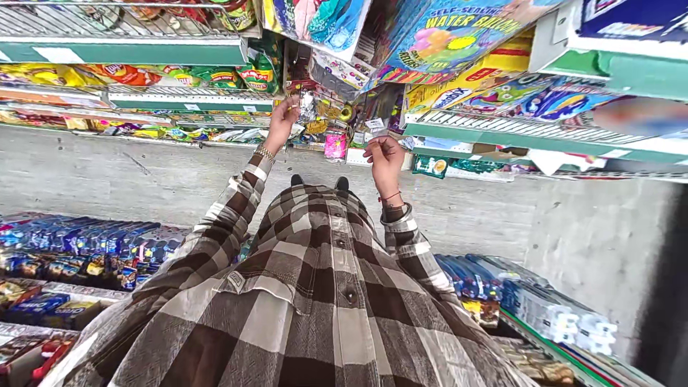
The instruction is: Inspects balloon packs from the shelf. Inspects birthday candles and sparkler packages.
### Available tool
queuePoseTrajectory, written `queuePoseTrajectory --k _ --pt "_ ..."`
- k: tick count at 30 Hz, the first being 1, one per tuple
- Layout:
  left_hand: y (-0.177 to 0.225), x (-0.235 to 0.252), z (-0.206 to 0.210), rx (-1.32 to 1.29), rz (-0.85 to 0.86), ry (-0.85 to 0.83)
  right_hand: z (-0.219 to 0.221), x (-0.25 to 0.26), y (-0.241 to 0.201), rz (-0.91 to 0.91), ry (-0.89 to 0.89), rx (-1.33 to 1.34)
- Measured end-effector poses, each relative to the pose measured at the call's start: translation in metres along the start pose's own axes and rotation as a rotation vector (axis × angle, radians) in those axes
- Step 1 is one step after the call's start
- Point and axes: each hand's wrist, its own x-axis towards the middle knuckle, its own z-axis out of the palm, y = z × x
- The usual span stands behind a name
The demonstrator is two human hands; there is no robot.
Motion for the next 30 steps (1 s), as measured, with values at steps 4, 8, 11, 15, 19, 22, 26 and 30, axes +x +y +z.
queuePoseTrajectory --k 4,8,11,15,19,22,26,30 --pt "-0.06 -0.078 -0.037 0.959 -0.207 -0.64 0.018 0.003 0.0 0.043 -0.031 -0.106" --pt "-0.126 -0.156 -0.063 1.079 -0.546 -0.765 0.032 0.03 -0.004 0.012 -0.043 -0.186" --pt "-0.15 -0.207 -0.084 0.994 -0.795 -0.657 0.048 0.077 0.006 -0.062 0.037 -0.195" --pt "-0.186 -0.26 -0.109 0.826 -0.881 -0.481 0.056 0.112 0.013 -0.113 0.058 -0.216" --pt "-0.19 -0.279 -0.117 0.667 -0.849 -0.29 0.063 0.133 0.018 -0.15 0.084 -0.25" --pt "-0.162 -0.261 -0.114 0.45 -0.633 -0.07 0.069 0.137 0.02 -0.119 0.162 -0.248" --pt "-0.088 -0.212 -0.099 0.154 -0.254 0.143 0.072 0.143 0.029 -0.107 0.156 -0.247" --pt "-0.008 -0.181 -0.079 -0.04 0.016 0.186 0.075 0.143 0.028 -0.138 0.142 -0.239"
